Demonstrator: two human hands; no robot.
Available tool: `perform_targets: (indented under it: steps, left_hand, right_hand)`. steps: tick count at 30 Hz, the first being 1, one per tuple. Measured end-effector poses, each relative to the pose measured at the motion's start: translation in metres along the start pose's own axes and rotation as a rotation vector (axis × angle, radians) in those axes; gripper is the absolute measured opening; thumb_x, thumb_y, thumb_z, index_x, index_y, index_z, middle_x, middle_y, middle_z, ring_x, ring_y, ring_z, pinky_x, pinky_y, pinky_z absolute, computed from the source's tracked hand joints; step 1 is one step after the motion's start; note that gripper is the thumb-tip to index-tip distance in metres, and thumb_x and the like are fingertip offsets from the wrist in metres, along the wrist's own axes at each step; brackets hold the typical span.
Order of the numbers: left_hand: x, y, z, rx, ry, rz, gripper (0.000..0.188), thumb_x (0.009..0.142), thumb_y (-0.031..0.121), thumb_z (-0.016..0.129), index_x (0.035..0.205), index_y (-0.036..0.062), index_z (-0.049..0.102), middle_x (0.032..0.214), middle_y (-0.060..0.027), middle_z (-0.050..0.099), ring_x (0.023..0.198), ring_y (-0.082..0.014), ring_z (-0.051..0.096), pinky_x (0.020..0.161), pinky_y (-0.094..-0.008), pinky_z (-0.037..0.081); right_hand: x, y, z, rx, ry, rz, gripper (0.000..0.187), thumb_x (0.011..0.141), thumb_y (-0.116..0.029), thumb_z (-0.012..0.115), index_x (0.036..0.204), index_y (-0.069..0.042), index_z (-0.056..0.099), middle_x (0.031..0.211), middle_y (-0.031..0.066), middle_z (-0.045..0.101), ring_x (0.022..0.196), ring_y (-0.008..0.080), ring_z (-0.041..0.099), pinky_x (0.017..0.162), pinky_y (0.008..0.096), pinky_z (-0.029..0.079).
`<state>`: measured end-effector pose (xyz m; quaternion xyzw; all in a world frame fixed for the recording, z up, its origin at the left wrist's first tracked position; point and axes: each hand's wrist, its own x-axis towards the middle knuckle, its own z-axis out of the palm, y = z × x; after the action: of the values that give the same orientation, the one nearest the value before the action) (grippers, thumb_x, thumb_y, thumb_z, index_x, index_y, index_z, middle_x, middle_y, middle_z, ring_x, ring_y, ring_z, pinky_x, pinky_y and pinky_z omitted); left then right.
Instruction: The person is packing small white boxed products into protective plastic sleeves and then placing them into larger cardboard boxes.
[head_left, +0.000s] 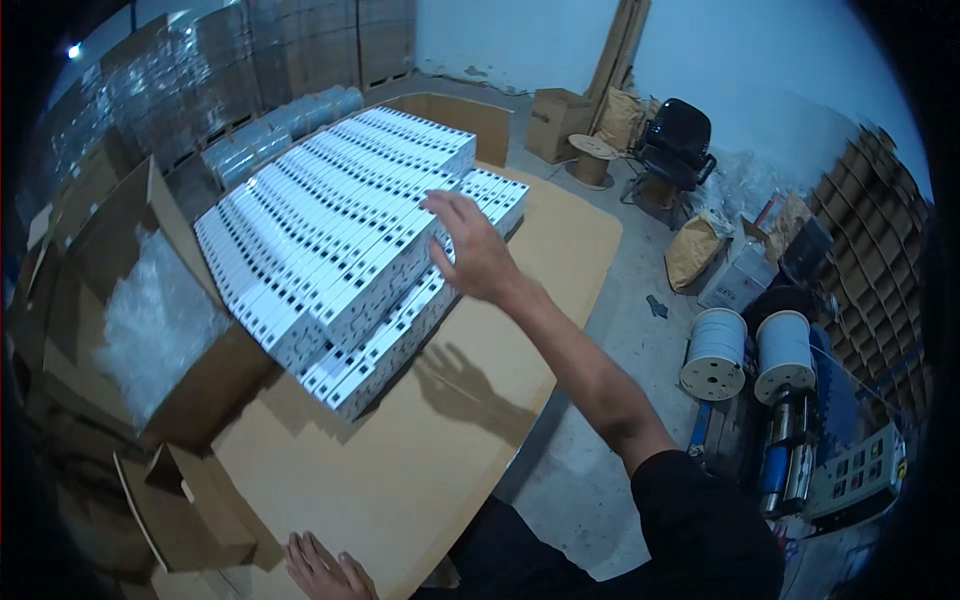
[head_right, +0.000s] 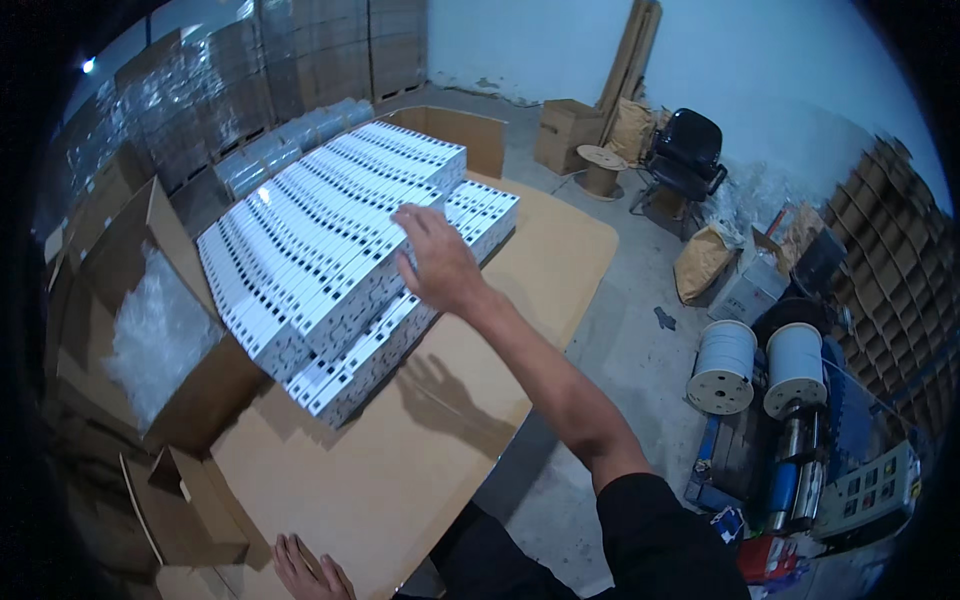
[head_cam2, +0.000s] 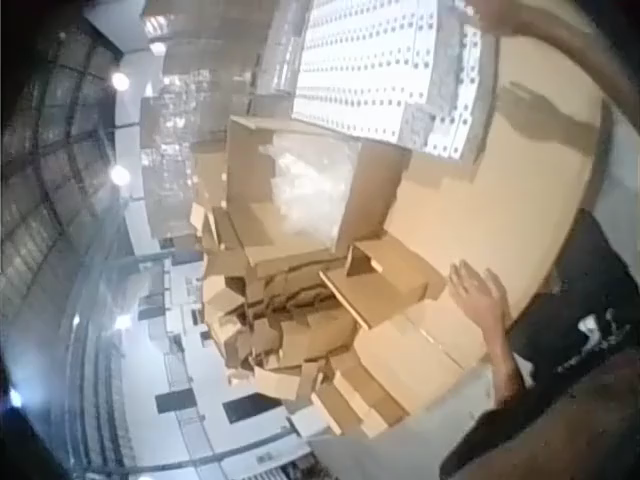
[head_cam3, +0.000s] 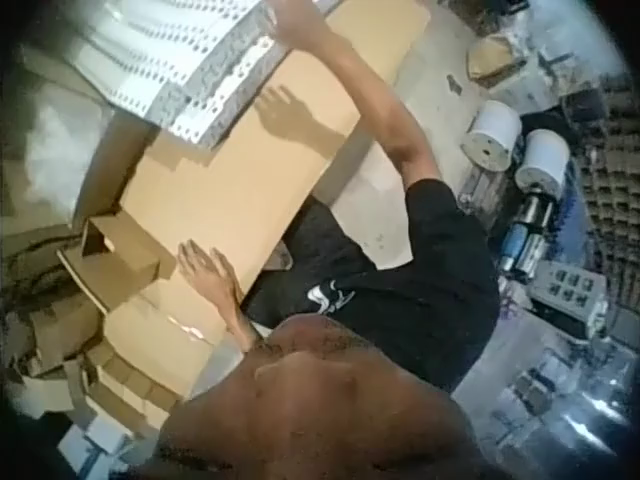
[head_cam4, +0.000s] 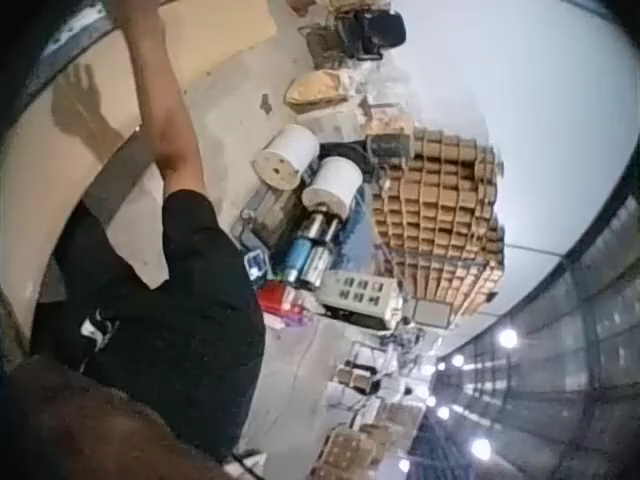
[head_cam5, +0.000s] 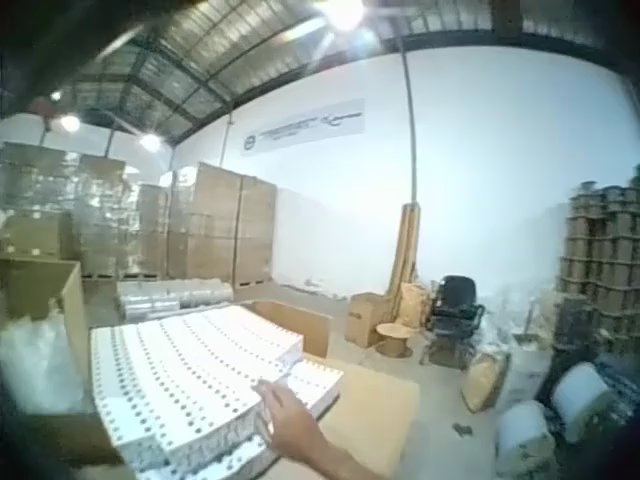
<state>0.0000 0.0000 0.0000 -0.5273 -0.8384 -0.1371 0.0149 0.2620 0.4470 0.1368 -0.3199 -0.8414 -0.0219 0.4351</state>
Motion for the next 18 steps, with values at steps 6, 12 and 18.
perform_targets:
  steps: [6,12,18]
  left_hand:
    - [0.0,0.043,-0.023,-0.049,0.04,-0.027,0.053,0.099,0.031,0.055,0.139,-0.003,0.054,0.147,-0.0271,0.048,0.136,-0.0472,0.042,0.115,-0.0555,0.032]
    - [0.01,0.045,-0.026,-0.063,0.062,-0.034,0.051,0.099,0.028,0.054,0.137,-0.0054,0.054,0.144,-0.0279,0.049,0.134,-0.0477,0.043,0.113,-0.055,0.034]
    - [0.007,0.045,-0.024,-0.069,0.063,-0.049,0.049,0.099,0.027,0.054,0.135,-0.0074,0.055,0.143,-0.0295,0.049,0.133,-0.0481,0.044,0.113,-0.0553,0.034]
  right_hand:
    - [0.028,0.112,0.001,-0.108,-0.078,0.08,0.039,0.086,-0.002,0.06,0.124,-0.006,0.062,0.138,0.016,0.056,0.129,0.0345,0.051,0.108,0.0456,0.044]
    - [0.02,0.141,0.025,-0.162,-0.144,0.038,0.041,0.085,0.0,0.065,0.123,-0.014,0.063,0.14,0.0137,0.054,0.129,0.0358,0.052,0.106,0.0452,0.047]
    - [0.021,0.144,0.025,-0.104,-0.198,0.081,0.037,0.086,-0.002,0.065,0.121,-0.01,0.059,0.127,0.0112,0.061,0.117,0.0342,0.057,0.096,0.0453,0.05]
